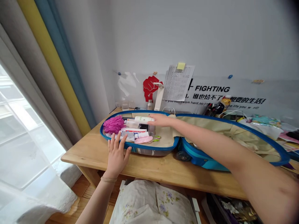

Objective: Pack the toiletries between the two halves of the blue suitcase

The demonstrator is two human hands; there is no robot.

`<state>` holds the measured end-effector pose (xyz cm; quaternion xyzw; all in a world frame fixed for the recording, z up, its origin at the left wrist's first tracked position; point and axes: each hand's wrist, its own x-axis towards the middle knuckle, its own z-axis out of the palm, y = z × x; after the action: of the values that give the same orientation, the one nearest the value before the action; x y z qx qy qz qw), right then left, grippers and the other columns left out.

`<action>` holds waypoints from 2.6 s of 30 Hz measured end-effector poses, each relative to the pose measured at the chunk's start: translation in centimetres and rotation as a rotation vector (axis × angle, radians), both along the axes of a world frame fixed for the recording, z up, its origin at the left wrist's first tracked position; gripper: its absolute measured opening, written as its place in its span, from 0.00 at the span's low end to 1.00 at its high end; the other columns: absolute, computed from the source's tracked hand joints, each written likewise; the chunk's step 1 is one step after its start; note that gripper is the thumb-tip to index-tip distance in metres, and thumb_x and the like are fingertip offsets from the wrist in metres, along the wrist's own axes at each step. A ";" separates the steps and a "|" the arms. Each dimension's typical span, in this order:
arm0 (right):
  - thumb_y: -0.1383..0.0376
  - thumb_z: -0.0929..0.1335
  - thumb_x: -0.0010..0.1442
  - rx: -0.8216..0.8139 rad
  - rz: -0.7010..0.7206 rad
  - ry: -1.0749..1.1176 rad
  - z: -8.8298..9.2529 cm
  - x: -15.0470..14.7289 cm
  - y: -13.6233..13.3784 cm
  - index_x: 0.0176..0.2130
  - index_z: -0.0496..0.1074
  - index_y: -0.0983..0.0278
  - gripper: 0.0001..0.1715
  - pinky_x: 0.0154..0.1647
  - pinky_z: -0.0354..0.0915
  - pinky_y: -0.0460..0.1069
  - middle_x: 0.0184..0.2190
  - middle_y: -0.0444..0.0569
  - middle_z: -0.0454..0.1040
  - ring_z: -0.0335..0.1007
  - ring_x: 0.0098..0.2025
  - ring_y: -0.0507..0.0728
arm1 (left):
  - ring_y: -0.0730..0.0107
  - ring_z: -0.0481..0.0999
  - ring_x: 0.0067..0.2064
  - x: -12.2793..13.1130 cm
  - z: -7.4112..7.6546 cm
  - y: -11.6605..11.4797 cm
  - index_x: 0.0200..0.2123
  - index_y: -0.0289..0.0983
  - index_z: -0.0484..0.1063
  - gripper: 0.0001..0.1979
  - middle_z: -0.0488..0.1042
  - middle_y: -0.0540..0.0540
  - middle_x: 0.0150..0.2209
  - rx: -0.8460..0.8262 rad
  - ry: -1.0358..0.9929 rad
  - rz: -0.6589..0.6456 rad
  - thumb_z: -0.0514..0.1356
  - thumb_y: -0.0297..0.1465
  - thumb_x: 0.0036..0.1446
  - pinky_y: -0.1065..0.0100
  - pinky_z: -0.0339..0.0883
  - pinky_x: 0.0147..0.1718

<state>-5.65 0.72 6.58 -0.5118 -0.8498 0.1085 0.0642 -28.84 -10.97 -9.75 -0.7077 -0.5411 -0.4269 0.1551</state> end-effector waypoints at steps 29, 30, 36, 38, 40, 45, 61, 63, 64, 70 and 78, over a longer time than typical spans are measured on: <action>0.67 0.61 0.59 -0.218 -0.114 -0.111 4.0 15.0 -4.7 0.52 0.73 0.66 0.23 0.52 0.67 0.49 0.45 0.53 0.78 0.75 0.47 0.56 | 0.45 0.46 0.72 0.0 0.0 0.0 0.65 0.39 0.63 0.25 0.58 0.36 0.68 -0.034 -0.028 0.000 0.51 0.38 0.67 0.38 0.43 0.67; 0.66 0.64 0.56 -0.269 -0.155 -0.156 3.2 17.0 -5.4 0.51 0.74 0.66 0.24 0.53 0.67 0.50 0.48 0.55 0.78 0.75 0.49 0.58 | 0.45 0.46 0.72 0.0 0.1 -0.1 0.65 0.39 0.62 0.25 0.58 0.36 0.68 -0.037 -0.030 0.001 0.51 0.38 0.67 0.38 0.43 0.67; 0.68 0.70 0.42 -0.352 -0.345 -0.331 -1.7 23.6 -8.2 0.53 0.75 0.62 0.36 0.62 0.61 0.53 0.59 0.59 0.71 0.68 0.61 0.66 | 0.46 0.45 0.73 0.1 0.2 -0.1 0.66 0.40 0.60 0.26 0.57 0.36 0.68 -0.026 -0.028 -0.002 0.51 0.38 0.67 0.39 0.43 0.67; 0.68 0.69 0.40 -0.347 -0.362 -0.342 -2.4 24.1 -8.4 0.54 0.74 0.61 0.38 0.62 0.61 0.54 0.59 0.60 0.70 0.68 0.60 0.67 | 0.46 0.45 0.73 0.1 0.2 -0.1 0.67 0.40 0.60 0.26 0.57 0.36 0.68 -0.026 -0.032 -0.004 0.52 0.37 0.67 0.39 0.43 0.67; 0.68 0.69 0.39 -0.346 -0.367 -0.347 -2.7 24.2 -8.4 0.54 0.74 0.60 0.40 0.62 0.62 0.54 0.58 0.59 0.71 0.69 0.60 0.67 | 0.46 0.45 0.73 0.0 0.2 -0.1 0.66 0.40 0.60 0.26 0.57 0.36 0.68 -0.027 -0.034 -0.008 0.51 0.37 0.67 0.39 0.43 0.67; 0.68 0.68 0.37 -0.335 -0.362 -0.352 -2.8 24.0 -8.7 0.53 0.73 0.57 0.40 0.60 0.63 0.52 0.58 0.57 0.71 0.69 0.59 0.66 | 0.45 0.45 0.72 -0.1 0.1 -0.1 0.65 0.39 0.62 0.25 0.58 0.35 0.68 -0.018 -0.017 -0.001 0.51 0.37 0.68 0.38 0.43 0.67; 0.61 0.69 0.53 0.220 -0.292 -0.202 7.4 14.0 -2.8 0.61 0.65 0.66 0.37 0.57 0.64 0.58 0.56 0.62 0.68 0.68 0.55 0.68 | 0.45 0.45 0.72 0.1 0.1 0.0 0.65 0.39 0.62 0.25 0.58 0.36 0.68 -0.030 -0.029 0.001 0.51 0.38 0.68 0.38 0.43 0.66; 0.60 0.69 0.54 0.242 -0.220 -0.196 6.4 9.2 -0.6 0.63 0.64 0.65 0.38 0.58 0.63 0.56 0.58 0.59 0.67 0.66 0.57 0.66 | 0.46 0.45 0.72 0.1 0.1 0.0 0.65 0.40 0.63 0.25 0.58 0.36 0.69 -0.033 -0.032 0.007 0.51 0.38 0.67 0.38 0.44 0.67; 0.60 0.70 0.54 0.254 -0.193 -0.195 5.6 6.8 0.6 0.63 0.64 0.65 0.39 0.58 0.64 0.55 0.59 0.59 0.67 0.66 0.57 0.66 | 0.46 0.45 0.72 0.2 0.1 0.0 0.65 0.40 0.63 0.25 0.57 0.37 0.69 -0.032 -0.030 0.010 0.52 0.38 0.67 0.39 0.44 0.67; 0.56 0.70 0.55 0.290 -0.091 -0.207 1.1 -4.2 6.0 0.62 0.65 0.60 0.38 0.55 0.66 0.55 0.60 0.57 0.66 0.62 0.61 0.68 | 0.47 0.46 0.72 0.3 0.2 -0.2 0.65 0.40 0.63 0.24 0.56 0.38 0.69 -0.047 -0.012 0.022 0.53 0.36 0.67 0.40 0.44 0.67; 0.58 0.69 0.57 0.283 -0.011 -0.254 -2.1 -8.8 8.1 0.63 0.64 0.61 0.36 0.54 0.67 0.57 0.59 0.60 0.66 0.62 0.61 0.68 | 0.47 0.46 0.72 0.4 0.1 -0.1 0.64 0.39 0.63 0.24 0.57 0.38 0.69 -0.037 0.011 0.033 0.53 0.35 0.67 0.40 0.45 0.67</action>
<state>-14.41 8.83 4.52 -0.5118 -0.8551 -0.0781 0.0284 -28.46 -11.10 -9.64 -0.7037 -0.5598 -0.4103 0.1520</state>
